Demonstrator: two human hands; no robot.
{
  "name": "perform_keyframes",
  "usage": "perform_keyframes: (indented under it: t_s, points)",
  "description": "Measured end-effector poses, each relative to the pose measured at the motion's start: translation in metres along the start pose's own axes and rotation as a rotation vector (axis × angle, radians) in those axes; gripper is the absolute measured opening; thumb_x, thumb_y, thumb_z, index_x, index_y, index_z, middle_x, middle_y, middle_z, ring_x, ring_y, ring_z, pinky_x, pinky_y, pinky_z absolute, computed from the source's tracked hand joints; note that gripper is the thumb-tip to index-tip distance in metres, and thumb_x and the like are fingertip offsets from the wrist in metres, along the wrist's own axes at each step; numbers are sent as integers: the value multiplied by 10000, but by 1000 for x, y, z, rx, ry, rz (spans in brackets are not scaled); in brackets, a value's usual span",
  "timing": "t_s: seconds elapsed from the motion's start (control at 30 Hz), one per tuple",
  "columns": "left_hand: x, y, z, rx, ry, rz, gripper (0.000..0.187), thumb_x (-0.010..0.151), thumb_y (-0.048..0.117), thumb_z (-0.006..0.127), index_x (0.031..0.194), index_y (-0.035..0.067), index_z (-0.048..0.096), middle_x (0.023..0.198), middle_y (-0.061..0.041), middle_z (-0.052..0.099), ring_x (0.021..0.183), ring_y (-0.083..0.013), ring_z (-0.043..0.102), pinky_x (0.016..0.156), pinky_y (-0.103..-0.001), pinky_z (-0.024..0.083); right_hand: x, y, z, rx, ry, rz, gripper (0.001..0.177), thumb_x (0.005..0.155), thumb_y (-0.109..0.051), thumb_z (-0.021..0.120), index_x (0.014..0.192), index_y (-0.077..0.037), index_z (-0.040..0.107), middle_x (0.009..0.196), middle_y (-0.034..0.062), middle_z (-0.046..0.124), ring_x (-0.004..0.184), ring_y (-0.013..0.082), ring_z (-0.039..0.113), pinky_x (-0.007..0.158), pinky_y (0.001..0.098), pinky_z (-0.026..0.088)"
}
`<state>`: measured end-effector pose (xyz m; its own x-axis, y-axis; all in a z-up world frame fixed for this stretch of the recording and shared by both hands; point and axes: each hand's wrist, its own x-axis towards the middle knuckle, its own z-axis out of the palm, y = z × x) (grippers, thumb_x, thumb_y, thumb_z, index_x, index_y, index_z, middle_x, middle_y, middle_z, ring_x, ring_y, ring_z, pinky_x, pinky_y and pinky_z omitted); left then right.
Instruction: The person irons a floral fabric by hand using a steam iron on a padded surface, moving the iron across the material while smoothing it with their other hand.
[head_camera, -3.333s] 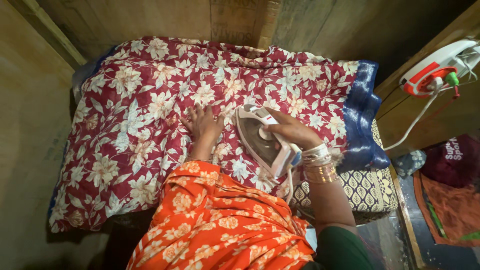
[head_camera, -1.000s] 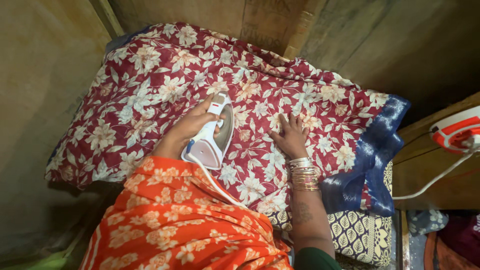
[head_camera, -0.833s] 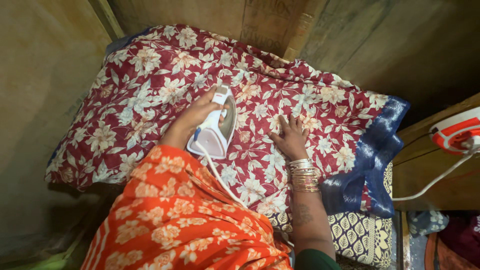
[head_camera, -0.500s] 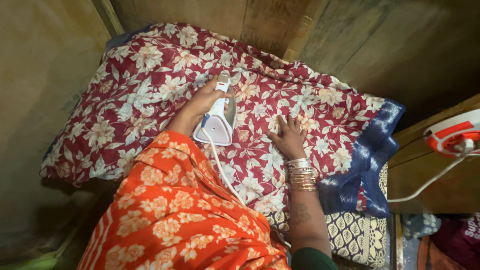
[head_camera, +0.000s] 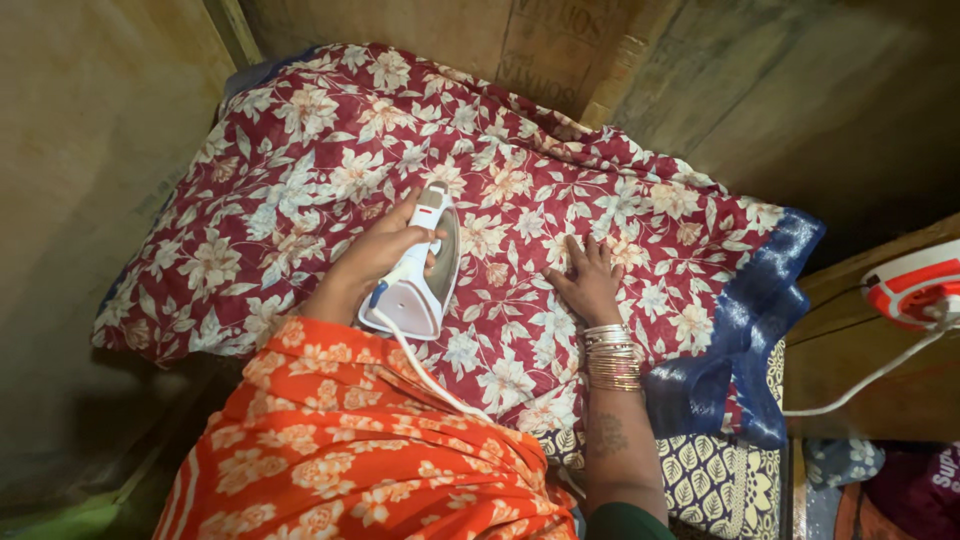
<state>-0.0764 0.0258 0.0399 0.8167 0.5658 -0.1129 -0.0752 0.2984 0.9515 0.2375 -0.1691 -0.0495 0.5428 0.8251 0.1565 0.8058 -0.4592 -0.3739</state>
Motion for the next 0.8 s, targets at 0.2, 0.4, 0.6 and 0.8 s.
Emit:
perform_keyframes:
  t_s: [0.2, 0.4, 0.6, 0.8]
  points:
    - [47, -2, -11, 38, 3, 30, 754, 948, 30, 523, 1644, 138, 254, 1073, -116, 703, 660, -140, 658, 560, -289, 571, -2, -1, -1, 4, 9, -2, 846, 801, -606, 713, 1519, -217, 493, 1626, 239, 316, 1522, 464, 203, 1176, 705, 65]
    - [85, -4, -11, -15, -5, 75, 746, 975, 77, 544, 1666, 49, 264, 1080, -126, 718, 720, -165, 706, 619, -303, 600, -5, -8, -4, 0, -1, 0, 824, 839, -621, 676, 1530, -217, 479, 1629, 248, 297, 1526, 469, 177, 1179, 700, 57]
    - [69, -5, -1, 13, 98, 60, 856, 932, 52, 546, 1635, 161, 71, 1095, -147, 702, 736, -181, 700, 635, -305, 607, -6, -9, -6, 14, -11, 12, 822, 855, -643, 645, 1536, -219, 464, 1641, 241, 271, 1541, 453, 150, 1183, 692, 52]
    - [21, -8, 16, 27, 67, -12, 842, 913, 38, 519, 1636, 239, 138, 1068, -128, 696, 676, -178, 679, 553, -305, 585, -4, -8, -6, 11, -24, 21, 834, 845, -646, 649, 1541, -227, 461, 1651, 230, 257, 1543, 444, 132, 1197, 674, 29]
